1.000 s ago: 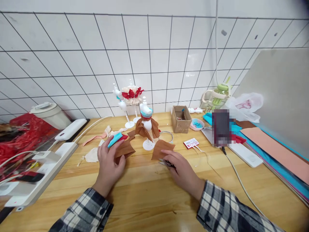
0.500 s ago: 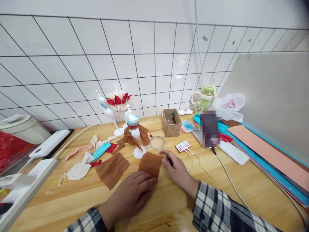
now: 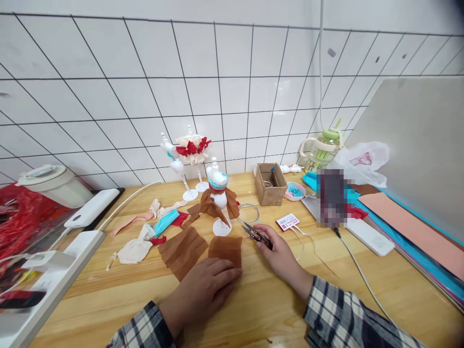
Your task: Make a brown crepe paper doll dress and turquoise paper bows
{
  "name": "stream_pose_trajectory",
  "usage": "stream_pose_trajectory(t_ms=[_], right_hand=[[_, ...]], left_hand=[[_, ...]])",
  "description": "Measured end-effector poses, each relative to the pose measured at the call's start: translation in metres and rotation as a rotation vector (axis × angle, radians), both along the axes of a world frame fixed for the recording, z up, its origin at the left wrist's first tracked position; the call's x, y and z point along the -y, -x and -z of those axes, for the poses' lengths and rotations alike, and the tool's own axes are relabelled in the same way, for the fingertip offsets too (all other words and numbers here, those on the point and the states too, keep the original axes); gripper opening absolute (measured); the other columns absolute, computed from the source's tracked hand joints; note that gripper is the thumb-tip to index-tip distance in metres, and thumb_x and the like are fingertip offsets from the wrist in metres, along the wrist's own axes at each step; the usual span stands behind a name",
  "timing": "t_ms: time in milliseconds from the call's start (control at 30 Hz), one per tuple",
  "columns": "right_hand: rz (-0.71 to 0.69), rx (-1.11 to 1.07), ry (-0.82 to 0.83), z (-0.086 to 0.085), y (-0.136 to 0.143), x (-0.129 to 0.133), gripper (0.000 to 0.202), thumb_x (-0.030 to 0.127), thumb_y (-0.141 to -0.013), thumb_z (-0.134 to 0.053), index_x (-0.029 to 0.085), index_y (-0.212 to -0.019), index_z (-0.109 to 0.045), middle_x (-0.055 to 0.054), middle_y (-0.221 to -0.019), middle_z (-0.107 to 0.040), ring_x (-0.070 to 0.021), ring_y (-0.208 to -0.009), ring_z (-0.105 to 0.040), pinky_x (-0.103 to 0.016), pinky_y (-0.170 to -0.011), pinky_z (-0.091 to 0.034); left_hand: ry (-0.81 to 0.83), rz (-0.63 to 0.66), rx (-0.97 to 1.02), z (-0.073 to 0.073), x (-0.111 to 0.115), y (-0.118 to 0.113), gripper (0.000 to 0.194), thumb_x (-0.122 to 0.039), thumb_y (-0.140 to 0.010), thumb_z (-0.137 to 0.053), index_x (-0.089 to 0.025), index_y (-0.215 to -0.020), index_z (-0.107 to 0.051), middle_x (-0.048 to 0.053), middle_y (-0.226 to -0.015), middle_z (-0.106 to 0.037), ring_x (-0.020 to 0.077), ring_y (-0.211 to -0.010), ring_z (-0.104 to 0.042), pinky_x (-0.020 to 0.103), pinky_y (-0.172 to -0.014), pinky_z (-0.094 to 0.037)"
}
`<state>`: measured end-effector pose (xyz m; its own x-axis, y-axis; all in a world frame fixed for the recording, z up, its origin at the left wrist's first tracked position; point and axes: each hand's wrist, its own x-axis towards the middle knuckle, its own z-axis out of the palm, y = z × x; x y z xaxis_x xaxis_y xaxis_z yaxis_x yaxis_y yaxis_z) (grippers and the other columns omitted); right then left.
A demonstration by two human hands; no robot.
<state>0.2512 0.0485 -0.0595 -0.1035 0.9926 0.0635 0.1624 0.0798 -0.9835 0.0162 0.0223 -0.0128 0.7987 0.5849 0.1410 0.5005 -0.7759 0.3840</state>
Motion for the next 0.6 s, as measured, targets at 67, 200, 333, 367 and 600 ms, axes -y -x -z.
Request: stream_pose_trajectory(t_ms=[67, 200, 333, 367, 600], right_hand=[[-0.007, 0.015, -0.002, 0.001, 0.0, 0.001, 0.042, 0.016, -0.079, -0.051, 0.023, -0.121, -0.045, -0.005, -0.114, -0.064, -0.0184, -0.109, -0.059, -0.037, -0.099, -0.042], [-0.025, 0.122, -0.058, -0.002, -0.002, 0.004, 0.051, 0.012, -0.079, -0.048, 0.025, -0.127, -0.041, -0.004, -0.12, -0.063, -0.0187, -0.115, -0.056, -0.039, -0.102, -0.04], [-0.005, 0.317, -0.207, -0.006, -0.007, 0.007, 0.06, 0.003, -0.076, -0.043, 0.026, -0.132, -0.039, -0.002, -0.122, -0.063, -0.0178, -0.12, -0.05, -0.041, -0.105, -0.036], [-0.001, 0.361, -0.234, -0.006, -0.008, 0.007, 0.062, 0.002, -0.075, -0.042, 0.025, -0.133, -0.039, -0.002, -0.121, -0.063, -0.0179, -0.12, -0.05, -0.041, -0.105, -0.036], [-0.029, 0.586, -0.337, -0.009, -0.016, 0.005, 0.068, -0.001, -0.068, -0.044, 0.02, -0.133, -0.043, -0.007, -0.129, -0.054, -0.0195, -0.119, -0.046, -0.038, -0.103, -0.037]], left_hand=[[-0.026, -0.02, 0.0, 0.002, 0.0, 0.001, 0.031, -0.019, -0.09, -0.046, -0.026, -0.119, -0.056, 0.005, -0.111, -0.064, 0.019, -0.096, -0.057, 0.034, -0.084, -0.047], [-0.082, -0.066, 0.034, 0.003, -0.001, 0.002, 0.03, -0.02, -0.089, -0.049, -0.026, -0.118, -0.056, 0.004, -0.108, -0.064, 0.0187, -0.096, -0.056, 0.034, -0.085, -0.046], [-0.082, -0.052, 0.022, 0.002, -0.001, 0.002, 0.026, -0.02, -0.089, -0.049, -0.027, -0.112, -0.059, 0.002, -0.099, -0.067, 0.0178, -0.089, -0.056, 0.032, -0.079, -0.047], [-0.073, -0.042, 0.014, 0.001, -0.001, 0.002, 0.025, -0.019, -0.089, -0.049, -0.027, -0.111, -0.06, 0.002, -0.098, -0.067, 0.0178, -0.088, -0.056, 0.032, -0.078, -0.047], [-0.027, -0.017, -0.019, 0.002, -0.002, -0.001, 0.026, -0.019, -0.091, -0.045, -0.026, -0.11, -0.061, 0.004, -0.101, -0.067, 0.0184, -0.091, -0.057, 0.032, -0.08, -0.046]])
